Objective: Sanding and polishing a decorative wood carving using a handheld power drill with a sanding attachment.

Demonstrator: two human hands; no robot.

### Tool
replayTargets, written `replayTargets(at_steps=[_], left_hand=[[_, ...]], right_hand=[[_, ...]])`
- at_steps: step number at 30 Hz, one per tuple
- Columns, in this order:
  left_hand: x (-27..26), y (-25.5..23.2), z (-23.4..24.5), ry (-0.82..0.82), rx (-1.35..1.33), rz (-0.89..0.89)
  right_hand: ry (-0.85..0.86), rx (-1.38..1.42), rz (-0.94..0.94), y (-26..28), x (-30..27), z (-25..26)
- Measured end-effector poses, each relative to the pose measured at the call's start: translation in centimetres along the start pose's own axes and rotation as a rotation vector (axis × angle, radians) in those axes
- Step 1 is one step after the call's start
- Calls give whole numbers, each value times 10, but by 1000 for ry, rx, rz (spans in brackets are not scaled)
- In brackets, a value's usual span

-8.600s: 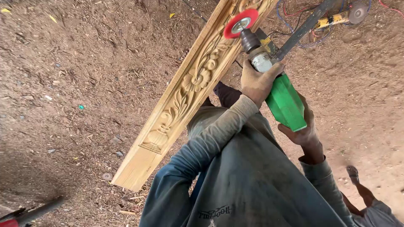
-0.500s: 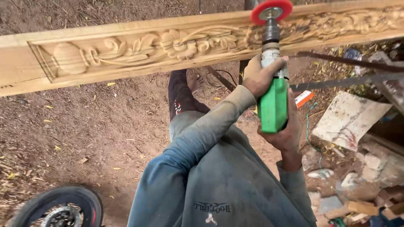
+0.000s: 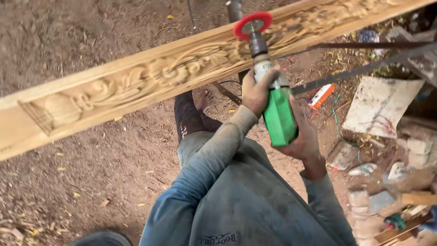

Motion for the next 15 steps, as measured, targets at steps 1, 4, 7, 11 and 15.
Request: replayTargets(at_steps=[1,4,7,11,15], left_hand=[[0,-9,-11,8,11,7],[4,-31,-18,-97,339,45],[10,-27,-25,-74,409,64],[27,-8,-26,-50,493,81],[18,-18,-28,11,377,137]], right_hand=[[-11,4,-11,-1,2,4],[-14,-18,-43,-3,10,4],[-59,60,-79,-8,7,4],[-112,39,-81,-18,5,4],[-88,-27,-62,-15,10,8]])
Point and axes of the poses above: each hand's wrist, its own x-axis towards the middle knuckle, its own z-axis out of the back of the hand, y = z × x, the point moved 9 cm from there along x, towards the middle knuckle, and after that the axes turned 4 degrees about z, right-handed, at the moved point
